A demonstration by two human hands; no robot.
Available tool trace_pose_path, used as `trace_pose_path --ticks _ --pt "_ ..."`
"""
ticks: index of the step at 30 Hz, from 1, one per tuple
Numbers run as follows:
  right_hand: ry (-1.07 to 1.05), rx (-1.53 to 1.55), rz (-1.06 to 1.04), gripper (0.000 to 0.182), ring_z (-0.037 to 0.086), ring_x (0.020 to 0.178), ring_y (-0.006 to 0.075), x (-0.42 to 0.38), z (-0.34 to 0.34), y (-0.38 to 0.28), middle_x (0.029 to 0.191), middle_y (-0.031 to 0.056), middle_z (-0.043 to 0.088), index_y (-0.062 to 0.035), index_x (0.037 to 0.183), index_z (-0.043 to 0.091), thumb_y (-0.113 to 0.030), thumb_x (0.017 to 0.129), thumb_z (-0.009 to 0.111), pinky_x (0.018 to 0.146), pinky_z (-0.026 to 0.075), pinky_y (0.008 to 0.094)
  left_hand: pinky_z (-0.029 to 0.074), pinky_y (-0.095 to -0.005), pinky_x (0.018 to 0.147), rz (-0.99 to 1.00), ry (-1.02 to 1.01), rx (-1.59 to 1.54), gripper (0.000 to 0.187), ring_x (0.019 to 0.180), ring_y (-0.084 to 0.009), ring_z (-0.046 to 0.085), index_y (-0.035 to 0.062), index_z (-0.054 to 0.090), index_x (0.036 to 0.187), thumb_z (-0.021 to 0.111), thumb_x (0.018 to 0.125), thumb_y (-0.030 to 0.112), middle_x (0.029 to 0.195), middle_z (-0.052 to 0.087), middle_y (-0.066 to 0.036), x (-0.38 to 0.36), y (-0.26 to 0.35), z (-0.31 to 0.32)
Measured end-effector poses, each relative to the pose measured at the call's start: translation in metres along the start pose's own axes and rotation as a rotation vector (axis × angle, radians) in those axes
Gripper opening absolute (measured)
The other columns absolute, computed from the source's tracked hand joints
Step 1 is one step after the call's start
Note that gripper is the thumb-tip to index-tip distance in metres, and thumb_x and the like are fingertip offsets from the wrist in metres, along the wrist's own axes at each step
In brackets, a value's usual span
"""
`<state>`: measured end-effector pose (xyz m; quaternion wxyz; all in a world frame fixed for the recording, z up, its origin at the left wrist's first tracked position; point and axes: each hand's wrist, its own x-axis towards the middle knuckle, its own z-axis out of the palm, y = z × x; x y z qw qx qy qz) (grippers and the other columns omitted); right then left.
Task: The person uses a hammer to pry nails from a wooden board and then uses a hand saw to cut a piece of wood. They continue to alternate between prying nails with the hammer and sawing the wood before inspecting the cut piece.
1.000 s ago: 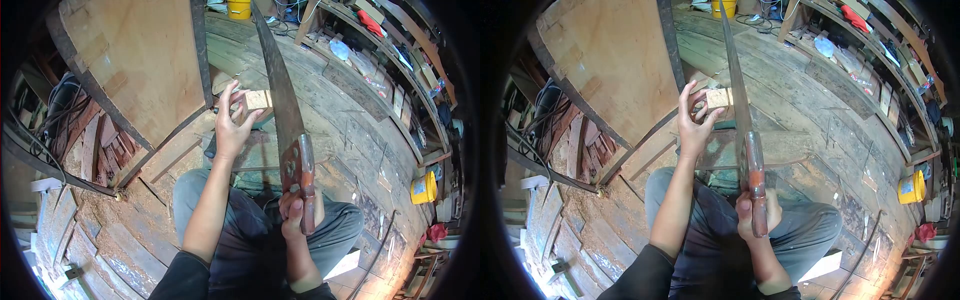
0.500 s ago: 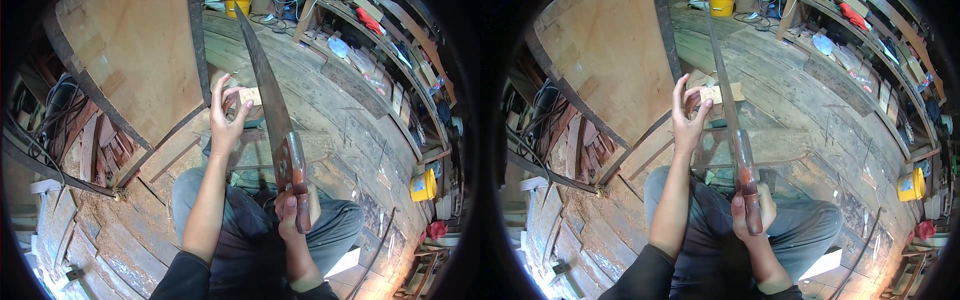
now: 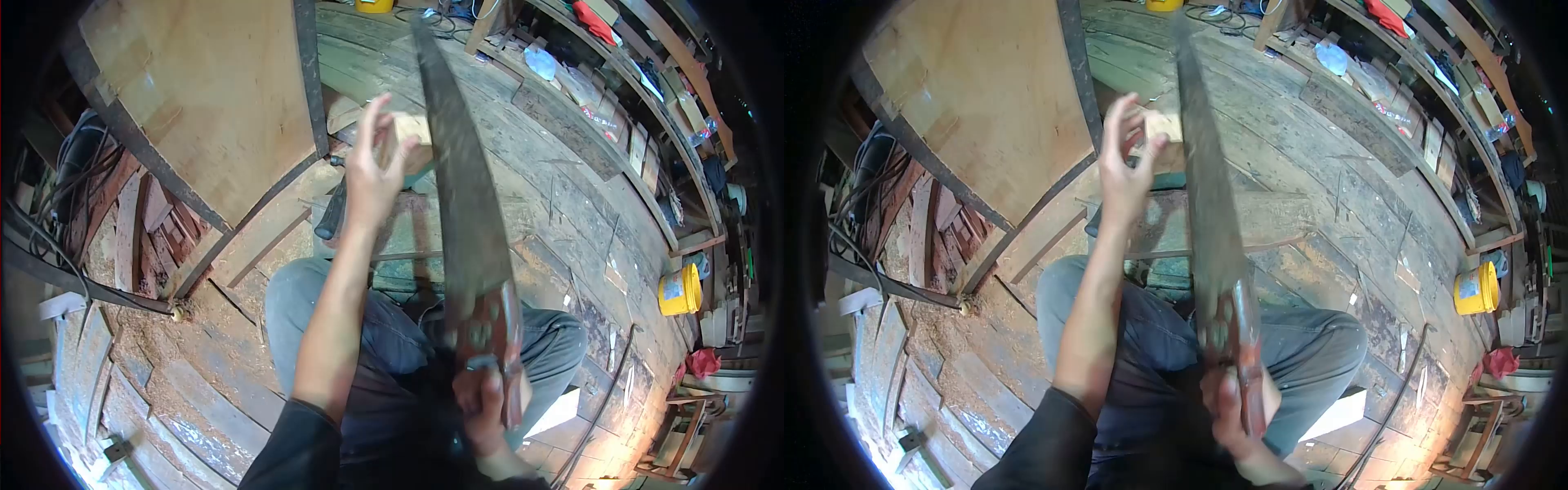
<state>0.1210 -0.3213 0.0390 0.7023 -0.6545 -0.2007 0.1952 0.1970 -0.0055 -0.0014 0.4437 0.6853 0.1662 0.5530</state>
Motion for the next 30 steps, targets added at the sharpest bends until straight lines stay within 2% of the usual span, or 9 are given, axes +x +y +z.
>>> trace_pose_path --ticks 4,6,7,10,13,20,23,27,30 --pt "-0.144 -0.477 -0.26 0.02 0.06 0.056 0.0183 -0.049 -0.04 0.021 0.069 0.0062 0.061 -0.0023 0.087 0.064 -0.021 0.091 0.061 0.054 0.046 0.029 0.049 -0.033 0.099 -0.108 0.096 -0.194 0.062 0.112 -0.021 0.06 0.0063 0.038 0.146 0.069 0.092 0.007 0.122 0.06 -0.014 0.011 -0.014 -0.019" --pt "-0.075 -0.751 -1.062 0.018 0.061 0.058 0.0193 -0.069 -0.07 0.071 0.068 0.0058 0.062 -0.0036 0.086 0.065 -0.021 0.089 0.061 0.055 0.047 0.0312 0.049 -0.0326 0.098 -0.093 0.083 -0.15 0.062 0.111 -0.0204 0.061 0.005 0.037 0.145 0.069 0.092 0.007 0.123 0.06 -0.015 0.009 -0.009 -0.023" --pt "-0.082 -0.747 -1.059 0.018 0.061 0.058 0.0193 -0.068 -0.062 0.062 0.068 0.0058 0.062 -0.0036 0.086 0.065 -0.021 0.089 0.061 0.055 0.047 0.0312 0.049 -0.0325 0.098 -0.064 0.086 -0.085 0.061 0.111 -0.02 0.061 0.0042 0.038 0.144 0.069 0.092 0.008 0.123 0.06 -0.015 0.008 -0.009 -0.02" --pt "-0.156 -0.331 -0.033 0.017 0.062 0.057 0.0205 -0.064 -0.055 0.036 0.066 0.0054 0.061 -0.0033 0.082 0.063 -0.019 0.089 0.06 0.055 0.047 0.0306 0.05 -0.0324 0.098 -0.092 0.106 -0.15 0.058 0.111 -0.0183 0.06 0.0032 0.039 0.143 0.069 0.093 0.008 0.123 0.06 -0.015 0.019 -0.017 -0.024" --pt "-0.036 -0.381 -0.165 0.016 0.061 0.056 0.0197 -0.028 -0.013 -0.006 0.067 0.006 0.061 -0.0035 0.081 0.062 -0.017 0.089 0.061 0.053 0.046 0.0298 0.052 -0.0307 0.095 -0.134 0.128 -0.125 0.055 0.111 -0.0185 0.06 0.0033 0.041 0.141 0.068 0.093 0.007 0.12 0.062 -0.015 0.029 -0.018 -0.034" --pt "-0.284 -0.714 -0.421 0.013 0.059 0.051 0.0261 -0.022 -0.02 -0.023 0.065 0.0076 0.06 -0.0034 0.082 0.063 -0.016 0.083 0.067 0.051 0.047 0.0329 0.05 -0.0332 0.098 -0.102 0.16 -0.218 0.062 0.113 -0.0196 0.06 0.0056 0.037 0.144 0.069 0.092 0.006 0.122 0.06 -0.015 0.023 -0.022 -0.036" --pt "-0.266 -0.707 -0.151 0.014 0.058 0.05 0.028 -0.054 -0.035 -0.024 0.065 0.0084 0.06 -0.0036 0.082 0.063 -0.017 0.081 0.068 0.051 0.046 0.0339 0.05 -0.0333 0.098 -0.094 0.132 -0.236 0.066 0.112 -0.0204 0.061 0.0061 0.033 0.146 0.069 0.091 0.005 0.121 0.061 -0.015 0.018 -0.01 -0.026" --pt "-0.051 -0.597 -0.441 0.016 0.06 0.052 0.0259 -0.062 -0.041 0.003 0.066 0.0087 0.061 -0.0013 0.083 0.064 -0.017 0.081 0.067 0.051 0.046 0.0345 0.051 -0.0332 0.097 -0.112 -0.003 -0.237 0.067 0.108 -0.0196 0.062 0.0056 0.033 0.146 0.07 0.09 0.005 0.12 0.061 -0.015 0.017 -0.01 -0.023" --pt "-0.076 -0.395 -0.257 0.022 0.059 0.054 0.0229 -0.038 -0.033 0.001 0.066 0.0085 0.06 0.0006 0.085 0.065 -0.021 0.087 0.065 0.052 0.045 0.033 0.05 -0.033 0.098 -0.136 -0.005 -0.238 0.07 0.106 -0.0174 0.062 0.0067 0.037 0.145 0.076 0.087 0.011 0.116 0.063 -0.013 0.014 -0.01 -0.026"
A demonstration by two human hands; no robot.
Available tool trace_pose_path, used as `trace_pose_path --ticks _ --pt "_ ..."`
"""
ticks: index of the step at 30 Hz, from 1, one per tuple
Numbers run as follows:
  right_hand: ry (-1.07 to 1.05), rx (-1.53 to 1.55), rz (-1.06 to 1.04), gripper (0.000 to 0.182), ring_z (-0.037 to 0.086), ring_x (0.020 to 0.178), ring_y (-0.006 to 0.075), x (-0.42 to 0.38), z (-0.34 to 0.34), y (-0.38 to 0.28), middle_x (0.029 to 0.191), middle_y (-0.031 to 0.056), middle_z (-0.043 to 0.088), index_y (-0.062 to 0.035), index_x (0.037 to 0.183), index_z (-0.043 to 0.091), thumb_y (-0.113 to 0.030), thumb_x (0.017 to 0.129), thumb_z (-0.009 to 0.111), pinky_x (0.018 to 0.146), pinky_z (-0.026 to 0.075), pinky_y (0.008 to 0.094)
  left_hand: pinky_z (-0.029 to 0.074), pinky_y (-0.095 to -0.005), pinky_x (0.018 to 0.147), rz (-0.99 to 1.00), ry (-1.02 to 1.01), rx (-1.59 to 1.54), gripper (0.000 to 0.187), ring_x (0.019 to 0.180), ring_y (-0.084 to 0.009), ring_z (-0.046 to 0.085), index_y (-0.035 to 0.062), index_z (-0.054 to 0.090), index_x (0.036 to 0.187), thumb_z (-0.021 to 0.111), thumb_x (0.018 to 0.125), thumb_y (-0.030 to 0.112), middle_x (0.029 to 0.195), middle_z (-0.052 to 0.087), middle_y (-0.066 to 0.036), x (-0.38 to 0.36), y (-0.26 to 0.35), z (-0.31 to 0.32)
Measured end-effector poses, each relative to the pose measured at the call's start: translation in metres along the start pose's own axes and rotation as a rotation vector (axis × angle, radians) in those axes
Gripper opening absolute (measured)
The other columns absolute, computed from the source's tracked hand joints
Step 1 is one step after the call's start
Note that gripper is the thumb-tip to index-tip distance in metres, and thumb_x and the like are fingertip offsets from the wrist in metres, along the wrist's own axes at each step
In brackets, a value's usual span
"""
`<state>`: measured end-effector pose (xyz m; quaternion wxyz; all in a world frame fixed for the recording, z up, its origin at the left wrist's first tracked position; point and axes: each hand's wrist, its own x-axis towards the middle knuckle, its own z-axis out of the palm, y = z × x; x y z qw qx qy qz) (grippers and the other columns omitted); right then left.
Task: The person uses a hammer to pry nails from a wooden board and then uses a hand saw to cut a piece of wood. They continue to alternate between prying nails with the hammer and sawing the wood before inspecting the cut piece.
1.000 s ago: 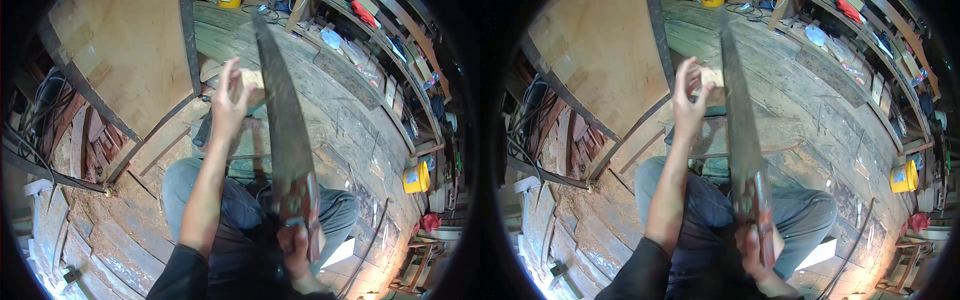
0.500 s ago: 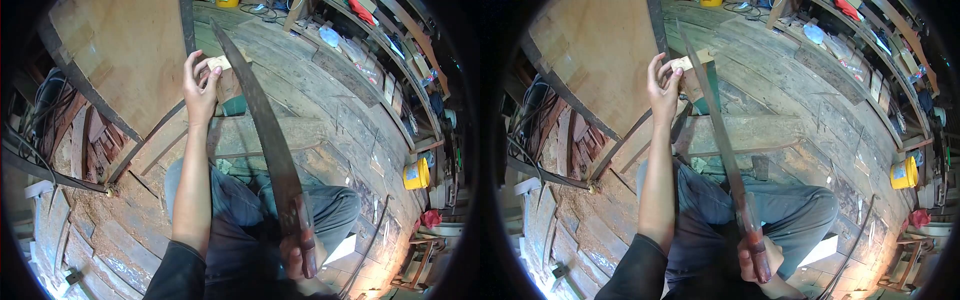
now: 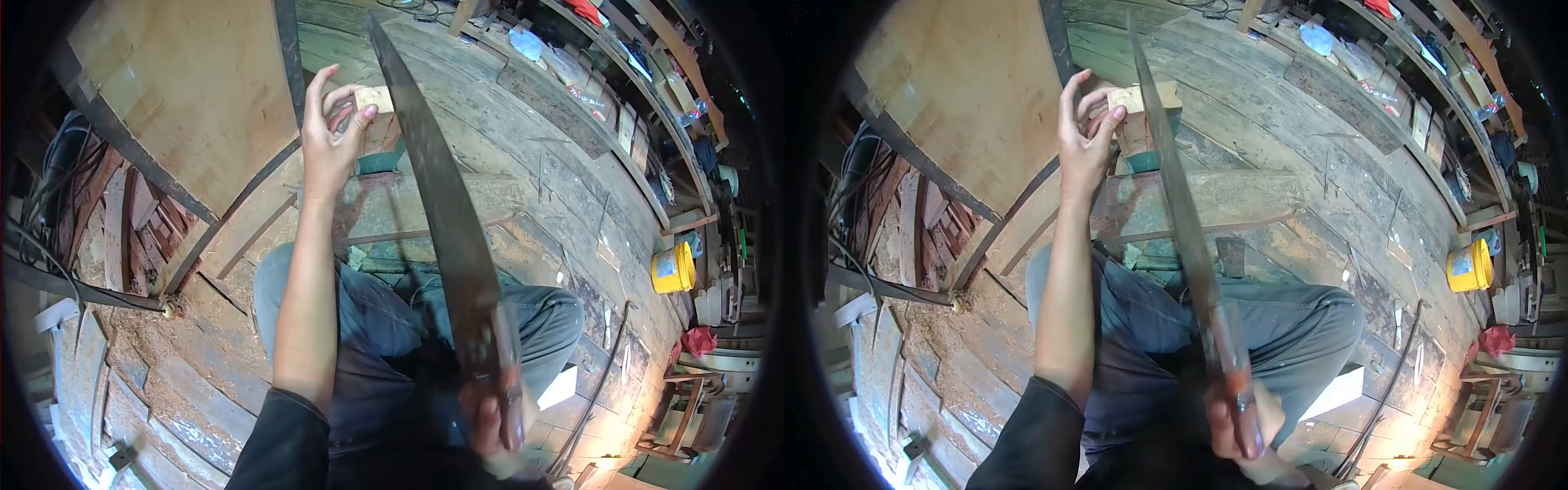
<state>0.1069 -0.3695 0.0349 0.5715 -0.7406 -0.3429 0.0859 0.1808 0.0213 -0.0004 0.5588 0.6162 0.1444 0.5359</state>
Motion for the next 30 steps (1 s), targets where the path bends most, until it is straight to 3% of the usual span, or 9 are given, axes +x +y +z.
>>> trace_pose_path --ticks 9,12,14,19,21,22,24,27,30 --pt "0.156 0.192 0.016 0.02 0.054 0.06 0.015 0.132 0.075 -0.011 0.068 0.0078 0.055 0.0009 0.095 0.062 -0.019 0.093 0.066 0.058 0.044 0.0287 0.051 -0.0338 0.099 0.119 -0.008 0.16 0.067 0.112 -0.0199 0.06 0.0043 0.039 0.142 0.075 0.085 0.004 0.119 0.059 -0.014 -0.012 -0.002 0.009" --pt "0.054 0.001 0.027 0.016 0.051 0.052 0.0227 0.115 0.071 -0.017 0.067 0.0119 0.053 -0.0011 0.088 0.058 -0.013 0.088 0.069 0.053 0.043 0.03 0.053 -0.0326 0.094 0.165 0.101 0.247 0.057 0.107 -0.0196 0.06 0.0039 0.044 0.137 0.073 0.088 0.004 0.117 0.058 -0.013 0.0 -0.009 0.002" --pt "-0.08 -0.326 -0.238 0.012 0.055 0.05 0.0303 0.078 0.049 -0.022 0.064 0.0108 0.052 -0.0032 0.085 0.059 -0.009 0.081 0.069 0.048 0.044 0.0357 0.053 -0.032 0.093 0.106 0.124 0.151 0.057 0.108 -0.02 0.06 0.0038 0.042 0.138 0.071 0.09 0.004 0.117 0.059 -0.014 0.012 -0.014 -0.006" --pt "0.036 -0.333 -0.399 0.014 0.059 0.052 0.0253 -0.031 0.005 0.007 0.068 0.0066 0.061 -0.0045 0.084 0.066 -0.017 0.079 0.068 0.049 0.046 0.0343 0.051 -0.0331 0.096 0.125 0.031 0.086 0.066 0.108 -0.0201 0.061 0.0048 0.037 0.142 0.073 0.088 0.004 0.118 0.06 -0.014 0.003 -0.015 0.002" --pt "-0.279 -0.175 0.33 0.017 0.06 0.053 0.0248 -0.022 -0.021 -0.026 0.069 0.0068 0.062 -0.0051 0.084 0.067 -0.022 0.081 0.067 0.05 0.046 0.0338 0.051 -0.0327 0.096 0.132 0.004 0.104 0.067 0.108 -0.0198 0.062 0.0047 0.038 0.142 0.075 0.086 0.006 0.119 0.06 -0.015 0.001 -0.007 0.009" --pt "-0.125 -0.228 -0.002 0.016 0.06 0.055 0.0262 -0.01 -0.007 -0.014 0.07 0.0078 0.061 -0.0048 0.086 0.066 -0.021 0.084 0.064 0.051 0.046 0.0335 0.051 -0.0327 0.096 0.139 0.001 0.104 0.067 0.108 -0.0198 0.062 0.0047 0.038 0.142 0.075 0.086 0.006 0.119 0.06 -0.015 -0.002 -0.006 0.009" --pt "-0.019 -0.281 0.074 0.017 0.06 0.057 0.0281 0.043 0.025 -0.018 0.071 0.0101 0.061 -0.003 0.09 0.066 -0.019 0.088 0.062 0.052 0.046 0.035 0.05 -0.0323 0.098 0.063 -0.004 0.069 0.067 0.109 -0.0196 0.062 0.0039 0.039 0.141 0.075 0.085 0.004 0.119 0.061 -0.015 -0.003 -0.002 0.011" --pt "0.125 -0.1 -0.088 0.017 0.061 0.057 0.0278 0.109 0.073 -0.007 0.072 0.0138 0.058 0.0007 0.101 0.064 -0.01 0.088 0.068 0.057 0.049 0.0316 0.05 -0.0327 0.099 0.05 -0.062 0.066 0.067 0.109 -0.0196 0.061 0.0035 0.039 0.142 0.074 0.085 0.001 0.119 0.061 -0.015 -0.012 0.003 0.008" --pt "0.08 -0.014 -0.227 0.012 0.058 0.052 0.0233 0.142 0.088 -0.016 0.068 0.0126 0.056 0.0012 0.094 0.061 -0.005 0.087 0.068 0.052 0.045 0.0296 0.051 -0.0329 0.099 0.097 -0.004 0.123 0.063 0.11 -0.0201 0.061 0.0029 0.039 0.141 0.071 0.087 -0.001 0.12 0.059 -0.016 -0.009 -0.004 0.004"
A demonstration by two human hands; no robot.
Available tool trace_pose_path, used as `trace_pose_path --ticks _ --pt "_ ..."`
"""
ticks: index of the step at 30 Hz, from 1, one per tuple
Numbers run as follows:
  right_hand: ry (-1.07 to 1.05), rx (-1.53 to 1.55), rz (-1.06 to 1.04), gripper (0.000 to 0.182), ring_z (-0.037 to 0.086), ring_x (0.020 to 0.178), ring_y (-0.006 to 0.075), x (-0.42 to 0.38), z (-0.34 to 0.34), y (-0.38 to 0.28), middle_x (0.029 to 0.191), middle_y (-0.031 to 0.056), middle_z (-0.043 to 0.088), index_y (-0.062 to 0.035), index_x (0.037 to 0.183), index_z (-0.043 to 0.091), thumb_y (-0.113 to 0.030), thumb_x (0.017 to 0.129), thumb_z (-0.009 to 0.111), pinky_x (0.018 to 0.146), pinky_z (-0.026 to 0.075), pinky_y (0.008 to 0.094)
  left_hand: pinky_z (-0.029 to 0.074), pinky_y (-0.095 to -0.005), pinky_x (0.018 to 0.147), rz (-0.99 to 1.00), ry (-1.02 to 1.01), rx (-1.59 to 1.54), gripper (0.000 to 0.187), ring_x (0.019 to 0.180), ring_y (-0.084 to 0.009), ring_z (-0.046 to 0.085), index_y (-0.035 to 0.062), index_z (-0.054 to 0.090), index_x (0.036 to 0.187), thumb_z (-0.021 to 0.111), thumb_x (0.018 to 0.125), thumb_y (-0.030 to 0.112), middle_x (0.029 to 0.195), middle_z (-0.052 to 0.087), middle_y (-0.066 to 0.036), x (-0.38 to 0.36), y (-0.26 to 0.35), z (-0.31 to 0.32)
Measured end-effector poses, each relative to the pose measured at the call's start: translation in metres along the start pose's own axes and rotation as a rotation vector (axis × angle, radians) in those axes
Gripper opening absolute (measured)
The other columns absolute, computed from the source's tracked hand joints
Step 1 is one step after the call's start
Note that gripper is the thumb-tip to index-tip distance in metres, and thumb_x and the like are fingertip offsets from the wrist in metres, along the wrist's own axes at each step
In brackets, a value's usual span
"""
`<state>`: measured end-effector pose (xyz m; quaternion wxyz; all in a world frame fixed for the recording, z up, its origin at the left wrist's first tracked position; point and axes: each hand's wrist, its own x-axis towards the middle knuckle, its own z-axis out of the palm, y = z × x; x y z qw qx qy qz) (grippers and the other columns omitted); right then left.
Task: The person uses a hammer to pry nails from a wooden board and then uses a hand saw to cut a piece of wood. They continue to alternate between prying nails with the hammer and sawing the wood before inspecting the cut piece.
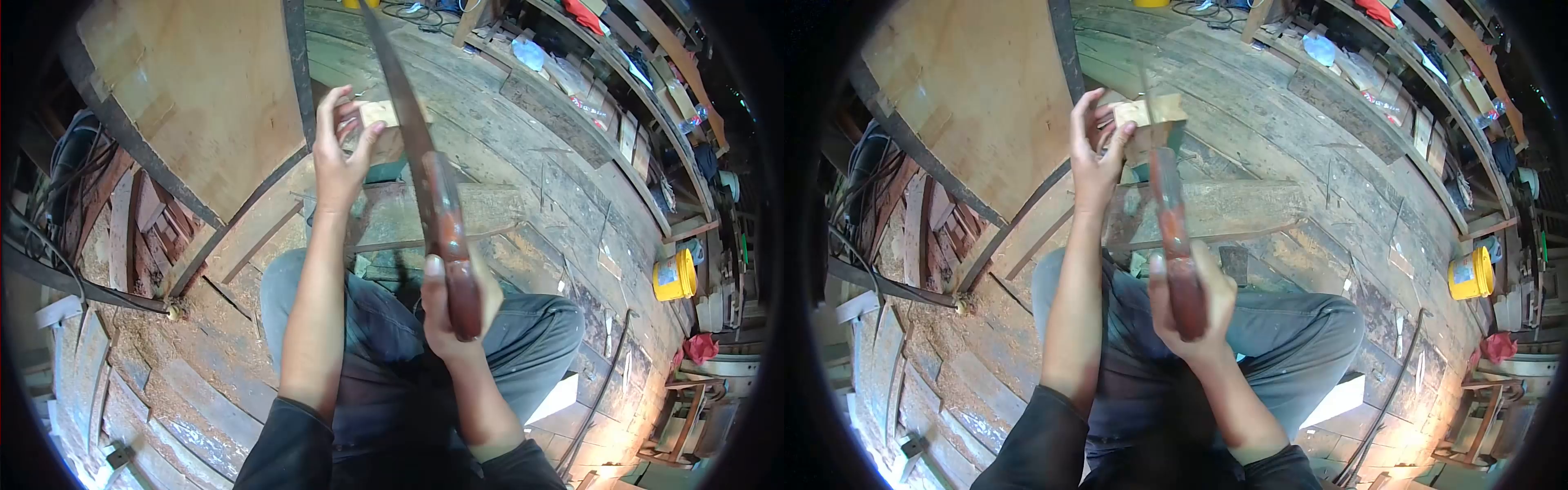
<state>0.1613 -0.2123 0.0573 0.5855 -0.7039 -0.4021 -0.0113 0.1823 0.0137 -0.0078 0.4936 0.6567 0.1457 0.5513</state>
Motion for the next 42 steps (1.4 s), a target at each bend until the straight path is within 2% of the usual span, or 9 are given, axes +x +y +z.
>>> trace_pose_path --ticks 5,7,10,12,20,28,30,31,42 --pt "-0.109 -0.273 -0.163 0.01 0.059 0.051 0.0244 -0.037 -0.023 -0.015 0.065 0.0115 0.056 -0.0009 0.087 0.059 -0.003 0.084 0.068 0.05 0.044 0.0318 0.052 -0.0327 0.098 0.023 0.116 0.01 0.057 0.111 -0.0208 0.06 0.0027 0.04 0.14 0.068 0.091 0.001 0.12 0.057 -0.016 0.012 -0.009 -0.001" --pt "-0.162 -0.108 0.136 0.01 0.06 0.051 0.024 -0.09 -0.056 -0.025 0.066 0.0103 0.059 -0.0011 0.087 0.062 -0.007 0.081 0.068 0.049 0.046 0.0325 0.052 -0.0336 0.098 0.0 0.124 -0.007 0.057 0.112 -0.0214 0.06 0.0027 0.039 0.141 0.068 0.091 0.002 0.12 0.058 -0.017 0.015 -0.01 0.0" --pt "-0.119 -0.277 -0.219 0.015 0.06 0.051 0.0245 -0.154 -0.093 -0.013 0.067 0.0096 0.061 -0.0003 0.088 0.066 -0.013 0.08 0.068 0.049 0.047 0.0314 0.051 -0.0345 0.099 -0.025 0.092 -0.062 0.061 0.113 -0.0221 0.06 0.0035 0.037 0.142 0.07 0.091 0.005 0.121 0.058 -0.018 0.011 -0.007 0.0" --pt "-0.122 -0.161 0.08 0.02 0.06 0.052 0.0246 -0.158 -0.1 -0.035 0.068 0.0094 0.062 0.0004 0.09 0.067 -0.017 0.08 0.066 0.049 0.047 0.0306 0.051 -0.0348 0.099 -0.024 0.085 -0.033 0.061 0.113 -0.0221 0.06 0.0037 0.037 0.142 0.07 0.091 0.005 0.121 0.059 -0.018 0.008 -0.005 0.001" --pt "-0.071 -0.236 -0.146 0.009 0.055 0.049 0.0234 -0.027 -0.033 -0.019 0.066 0.011 0.055 -0.0001 0.089 0.063 -0.005 0.084 0.068 0.048 0.044 0.0354 0.048 -0.034 0.102 -0.088 -0.007 -0.021 0.065 0.115 -0.0199 0.059 0.006 0.038 0.143 0.072 0.088 0.004 0.122 0.059 -0.014 0.001 0.016 -0.002" --pt "0.005 0.19 0.128 0.008 0.044 0.056 0.0119 0.008 -0.007 -0.002 0.067 0.0097 0.053 0.0003 0.088 0.059 -0.005 0.091 0.064 0.054 0.043 0.0298 0.048 -0.0324 0.101 0.025 0.064 0.074 0.063 0.112 -0.0194 0.058 0.0049 0.036 0.142 0.069 0.089 -0.001 0.12 0.056 -0.012 -0.001 -0.002 0.006" --pt "-0.095 -0.026 0.293 0.011 0.053 0.052 0.0256 -0.037 -0.032 -0.017 0.074 0.0124 0.057 0.0005 0.088 0.06 -0.007 0.088 0.067 0.053 0.044 0.0334 0.048 -0.0329 0.1 -0.046 0.077 -0.089 0.059 0.112 -0.0197 0.058 0.0054 0.037 0.142 0.068 0.092 0.003 0.122 0.057 -0.013 0.012 -0.008 -0.003" --pt "-0.156 -0.201 -0.064 0.013 0.058 0.055 0.032 -0.061 -0.047 -0.013 0.075 0.0143 0.06 -0.0005 0.09 0.062 -0.009 0.085 0.07 0.052 0.046 0.0364 0.048 -0.033 0.1 -0.056 0.085 -0.08 0.06 0.112 -0.0197 0.058 0.0057 0.036 0.142 0.068 0.092 0.004 0.122 0.057 -0.013 0.017 -0.006 -0.008" --pt "-0.119 -0.122 0.067 0.012 0.06 0.051 0.0251 -0.139 -0.083 -0.03 0.068 0.008 0.062 -0.0021 0.086 0.066 -0.013 0.08 0.067 0.047 0.046 0.0329 0.05 -0.0321 0.096 -0.103 0.052 -0.125 0.064 0.109 -0.0194 0.061 0.004 0.033 0.146 0.068 0.092 0.006 0.118 0.061 -0.015 0.032 -0.01 -0.017"
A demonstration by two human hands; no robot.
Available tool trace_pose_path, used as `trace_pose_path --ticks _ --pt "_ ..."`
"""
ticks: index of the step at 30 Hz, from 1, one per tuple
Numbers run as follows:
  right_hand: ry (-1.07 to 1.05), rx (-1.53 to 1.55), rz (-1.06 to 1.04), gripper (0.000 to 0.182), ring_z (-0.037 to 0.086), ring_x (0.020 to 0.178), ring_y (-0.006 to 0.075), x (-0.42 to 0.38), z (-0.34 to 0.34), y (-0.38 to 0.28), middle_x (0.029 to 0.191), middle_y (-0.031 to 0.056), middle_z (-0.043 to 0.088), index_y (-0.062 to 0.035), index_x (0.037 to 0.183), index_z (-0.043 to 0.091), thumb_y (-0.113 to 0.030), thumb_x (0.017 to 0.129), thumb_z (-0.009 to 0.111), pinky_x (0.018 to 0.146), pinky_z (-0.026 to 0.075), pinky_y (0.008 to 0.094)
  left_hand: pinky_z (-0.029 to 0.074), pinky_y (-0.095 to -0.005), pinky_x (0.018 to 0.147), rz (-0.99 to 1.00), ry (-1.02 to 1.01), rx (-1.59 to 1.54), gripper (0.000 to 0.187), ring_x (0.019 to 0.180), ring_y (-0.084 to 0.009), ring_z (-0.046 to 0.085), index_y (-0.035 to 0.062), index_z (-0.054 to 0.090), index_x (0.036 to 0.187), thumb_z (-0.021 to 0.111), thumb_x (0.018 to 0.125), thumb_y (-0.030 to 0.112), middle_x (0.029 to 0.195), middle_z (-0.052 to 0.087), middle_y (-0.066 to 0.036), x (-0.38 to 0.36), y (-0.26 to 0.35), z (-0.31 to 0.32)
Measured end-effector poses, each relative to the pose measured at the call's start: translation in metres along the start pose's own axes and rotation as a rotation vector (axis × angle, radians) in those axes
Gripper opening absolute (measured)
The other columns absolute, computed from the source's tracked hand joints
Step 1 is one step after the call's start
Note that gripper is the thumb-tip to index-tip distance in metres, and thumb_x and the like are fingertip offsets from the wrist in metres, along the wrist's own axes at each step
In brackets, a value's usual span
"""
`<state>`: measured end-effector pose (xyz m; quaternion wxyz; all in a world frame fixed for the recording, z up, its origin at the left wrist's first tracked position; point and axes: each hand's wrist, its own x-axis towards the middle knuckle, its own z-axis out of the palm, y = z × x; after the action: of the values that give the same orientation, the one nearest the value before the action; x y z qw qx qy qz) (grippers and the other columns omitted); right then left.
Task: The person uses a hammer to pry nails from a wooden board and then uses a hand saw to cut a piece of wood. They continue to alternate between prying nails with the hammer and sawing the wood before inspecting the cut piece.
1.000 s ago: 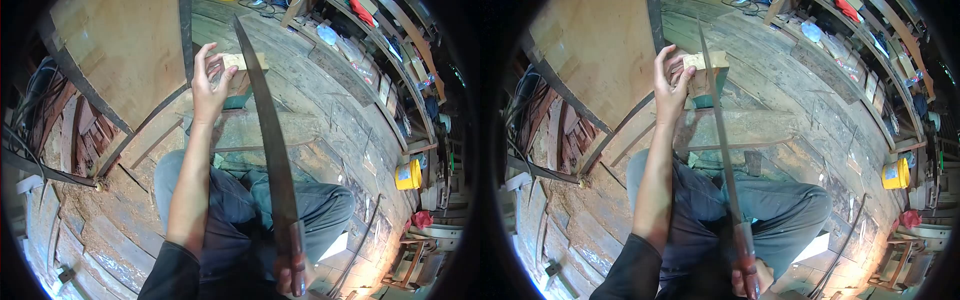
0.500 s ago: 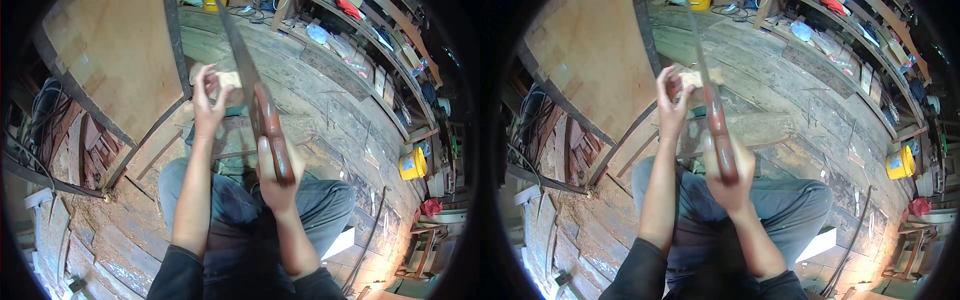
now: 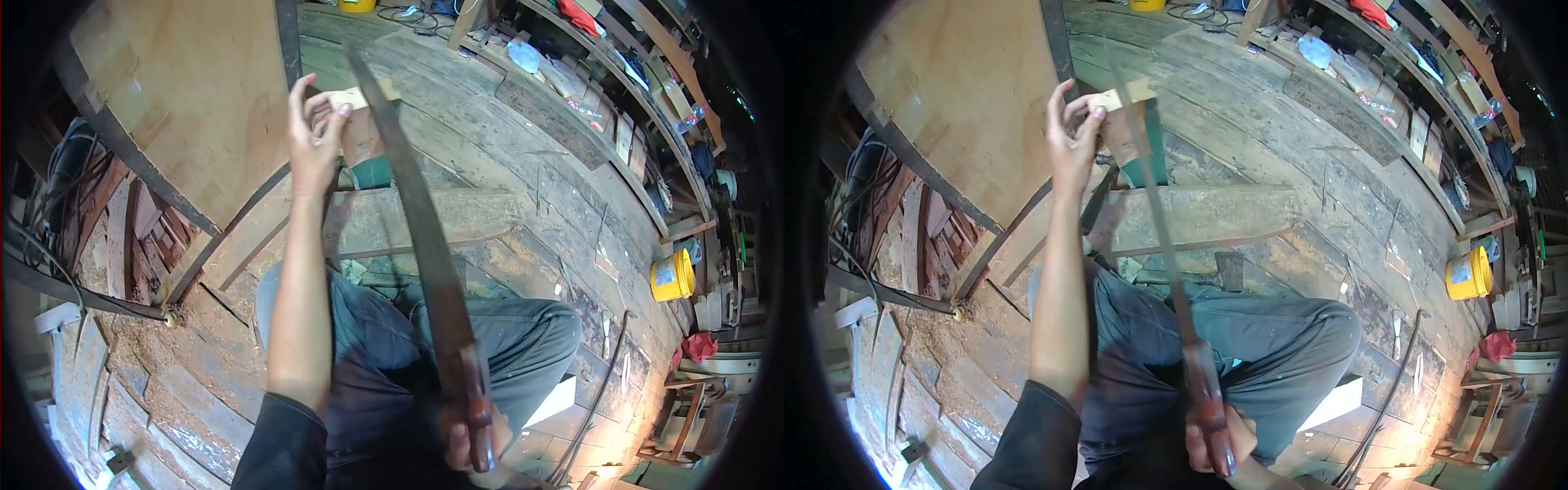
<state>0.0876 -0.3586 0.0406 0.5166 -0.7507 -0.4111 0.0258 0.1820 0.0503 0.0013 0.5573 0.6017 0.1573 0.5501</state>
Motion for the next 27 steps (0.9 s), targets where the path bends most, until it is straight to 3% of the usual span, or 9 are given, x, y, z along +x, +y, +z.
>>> trace_pose_path --ticks 3,9,12,17,20,21,22,23,27 --pt "-0.118 -0.073 -0.127 0.012 0.057 0.049 0.0258 0.054 0.005 -0.007 0.068 0.0096 0.058 -0.0001 0.088 0.064 -0.009 0.081 0.069 0.045 0.044 0.0337 0.051 -0.0316 0.096 -0.028 -0.033 -0.025 0.066 0.108 -0.0181 0.061 0.0039 0.032 0.147 0.068 0.092 0.004 0.118 0.061 -0.016 -0.002 0.009 -0.01" --pt "0.18 0.159 -0.102 0.011 0.055 0.047 0.0263 0.146 0.072 0.007 0.068 0.0111 0.054 0.0015 0.088 0.059 -0.003 0.085 0.069 0.045 0.042 0.0333 0.052 -0.0313 0.095 -0.009 -0.079 -0.038 0.07 0.109 -0.018 0.061 0.0066 0.031 0.148 0.069 0.09 0.0 0.119 0.06 -0.014 -0.022 0.007 0.013" --pt "0.094 0.151 -0.086 0.015 0.059 0.049 0.0269 0.164 0.079 0.015 0.068 0.0116 0.057 0.0027 0.096 0.059 0.0 0.085 0.069 0.046 0.044 0.0327 0.051 -0.0313 0.097 -0.007 -0.103 -0.034 0.068 0.109 -0.0184 0.061 0.0068 0.033 0.146 0.07 0.089 -0.001 0.118 0.059 -0.013 -0.024 0.009 0.01" --pt "0.067 -0.011 -0.236 0.022 0.059 0.05 0.0283 0.121 0.061 0.007 0.072 0.0129 0.06 0.0049 0.098 0.062 -0.004 0.082 0.074 0.046 0.044 0.0338 0.051 -0.0323 0.098 0.081 -0.008 0.078 0.064 0.111 -0.0195 0.061 0.0056 0.036 0.142 0.07 0.088 -0.002 0.12 0.057 -0.015 -0.018 -0.003 0.011" --pt "-0.065 -0.141 -0.118 0.023 0.061 0.052 0.0252 0.041 0.02 -0.002 0.074 0.0114 0.064 0.0043 0.093 0.065 -0.01 0.078 0.074 0.046 0.044 0.0323 0.051 -0.0325 0.098 0.079 0.0 0.039 0.064 0.111 -0.02 0.061 0.0052 0.036 0.142 0.07 0.088 -0.001 0.121 0.057 -0.015 -0.009 -0.004 0.013" --pt "0.199 -0.316 -0.665 0.017 0.061 0.054 0.025 0.0 0.022 0.044 0.073 0.0111 0.063 0.0025 0.09 0.065 -0.009 0.079 0.07 0.049 0.046 0.0325 0.051 -0.0325 0.098 0.079 0.014 0.039 0.064 0.111 -0.02 0.061 0.0052 0.036 0.142 0.07 0.088 -0.001 0.121 0.057 -0.015 -0.009 -0.005 0.013" --pt "-0.005 -0.485 -0.51 0.027 0.057 0.05 0.0198 -0.015 0.002 0.02 0.069 0.008 0.064 0.0021 0.111 0.061 -0.016 0.091 0.059 0.05 0.047 0.0273 0.051 -0.0323 0.098 0.062 0.013 0.032 0.064 0.111 -0.0201 0.06 0.005 0.036 0.142 0.07 0.089 -0.001 0.121 0.057 -0.015 -0.009 -0.005 0.013" --pt "-0.012 -0.482 -0.515 0.027 0.057 0.05 0.0198 -0.014 -0.001 0.024 0.069 0.008 0.064 0.0021 0.111 0.061 -0.016 0.091 0.059 0.05 0.047 0.0273 0.051 -0.0321 0.098 0.046 0.008 0.025 0.064 0.111 -0.0201 0.06 0.0048 0.035 0.142 0.07 0.089 -0.001 0.12 0.057 -0.015 -0.01 -0.005 0.014" --pt "0.419 -0.675 -0.849 0.007 0.048 0.041 0.0209 0.002 0.007 0.045 0.059 0.0076 0.053 -0.0089 0.088 0.064 -0.015 0.089 0.061 0.037 0.037 0.0321 0.049 -0.0342 0.1 0.025 -0.091 0.012 0.066 0.111 -0.0206 0.06 0.0055 0.033 0.145 0.07 0.09 0.002 0.122 0.057 -0.015 -0.013 0.0 0.016"
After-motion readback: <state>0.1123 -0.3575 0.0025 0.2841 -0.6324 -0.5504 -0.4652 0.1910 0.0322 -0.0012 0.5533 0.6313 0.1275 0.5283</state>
